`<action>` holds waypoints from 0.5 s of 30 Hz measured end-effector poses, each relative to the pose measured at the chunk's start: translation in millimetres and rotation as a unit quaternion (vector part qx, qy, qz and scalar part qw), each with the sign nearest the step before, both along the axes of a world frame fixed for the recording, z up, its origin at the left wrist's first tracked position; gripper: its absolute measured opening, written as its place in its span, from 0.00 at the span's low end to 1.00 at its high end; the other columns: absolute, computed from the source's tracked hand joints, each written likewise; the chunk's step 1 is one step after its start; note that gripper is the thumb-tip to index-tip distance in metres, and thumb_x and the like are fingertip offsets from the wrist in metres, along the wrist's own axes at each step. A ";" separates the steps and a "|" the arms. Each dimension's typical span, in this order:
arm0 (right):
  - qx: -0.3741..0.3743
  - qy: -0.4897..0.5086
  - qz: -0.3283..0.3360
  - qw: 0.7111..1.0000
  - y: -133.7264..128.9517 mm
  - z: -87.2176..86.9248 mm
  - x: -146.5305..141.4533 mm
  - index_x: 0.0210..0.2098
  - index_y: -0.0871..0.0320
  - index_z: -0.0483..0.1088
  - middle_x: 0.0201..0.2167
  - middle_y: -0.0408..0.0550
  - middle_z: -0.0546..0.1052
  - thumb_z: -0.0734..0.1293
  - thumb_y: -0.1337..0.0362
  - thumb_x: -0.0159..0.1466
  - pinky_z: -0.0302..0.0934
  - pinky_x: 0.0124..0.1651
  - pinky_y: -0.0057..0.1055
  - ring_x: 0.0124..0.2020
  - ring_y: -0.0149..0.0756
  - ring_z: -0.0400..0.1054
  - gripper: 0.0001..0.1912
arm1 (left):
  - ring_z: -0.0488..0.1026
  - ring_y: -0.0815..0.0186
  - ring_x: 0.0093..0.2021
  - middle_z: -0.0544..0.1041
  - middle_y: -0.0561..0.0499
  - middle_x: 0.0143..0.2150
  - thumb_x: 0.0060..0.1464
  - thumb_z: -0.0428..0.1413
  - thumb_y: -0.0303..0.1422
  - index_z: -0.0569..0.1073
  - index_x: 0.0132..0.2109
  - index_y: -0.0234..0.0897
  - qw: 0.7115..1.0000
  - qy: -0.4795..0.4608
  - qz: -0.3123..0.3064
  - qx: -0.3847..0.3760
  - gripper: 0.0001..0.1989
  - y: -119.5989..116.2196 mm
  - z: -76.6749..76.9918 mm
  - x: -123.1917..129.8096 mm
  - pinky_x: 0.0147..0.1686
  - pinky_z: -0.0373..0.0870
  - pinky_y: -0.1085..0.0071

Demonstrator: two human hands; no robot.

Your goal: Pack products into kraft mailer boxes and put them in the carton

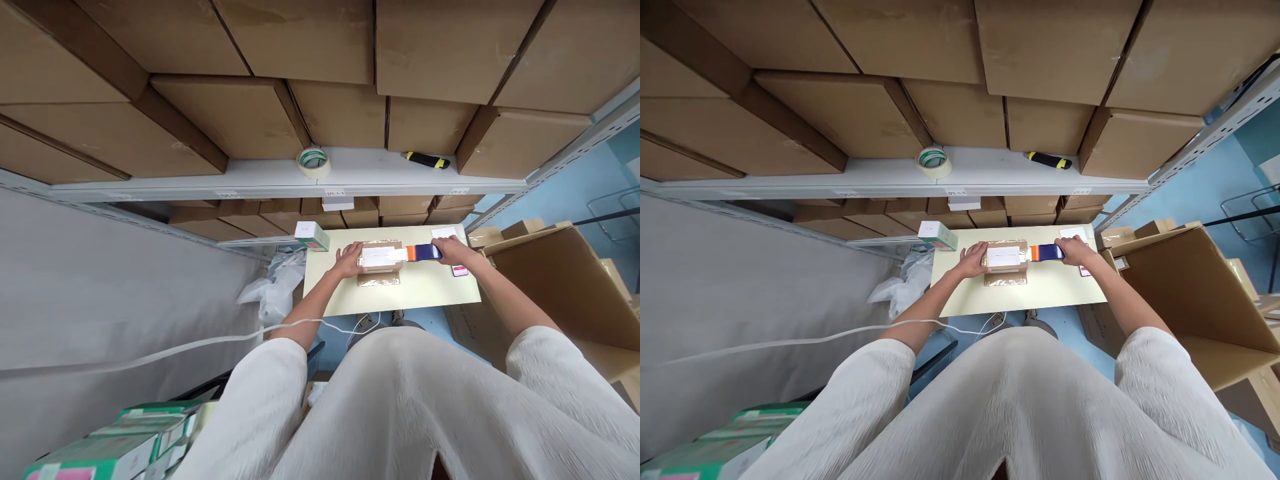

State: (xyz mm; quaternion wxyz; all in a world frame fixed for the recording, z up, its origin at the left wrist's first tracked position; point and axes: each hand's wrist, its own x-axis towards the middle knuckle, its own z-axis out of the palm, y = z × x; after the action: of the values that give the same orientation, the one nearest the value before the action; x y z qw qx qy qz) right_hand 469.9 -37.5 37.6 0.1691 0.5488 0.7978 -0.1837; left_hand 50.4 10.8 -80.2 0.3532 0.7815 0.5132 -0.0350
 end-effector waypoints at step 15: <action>-0.008 -0.023 -0.040 0.999 -2.4 -2.1 48.7 0.51 0.53 0.68 0.49 0.57 0.81 0.73 0.61 0.64 0.56 0.54 0.40 0.51 0.52 0.75 0.18 | 0.40 0.37 0.83 0.46 0.41 0.85 0.51 0.67 0.47 0.45 0.81 0.52 1.000 0.007 0.001 0.002 0.58 -1.1 4.3 0.8 0.77 0.31 0.34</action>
State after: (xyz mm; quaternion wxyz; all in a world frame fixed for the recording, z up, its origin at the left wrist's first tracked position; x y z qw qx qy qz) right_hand 518.6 -39.9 35.5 0.1840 0.5826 0.7699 -0.1841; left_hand 51.2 9.7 -75.9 0.3478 0.7816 0.5163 -0.0392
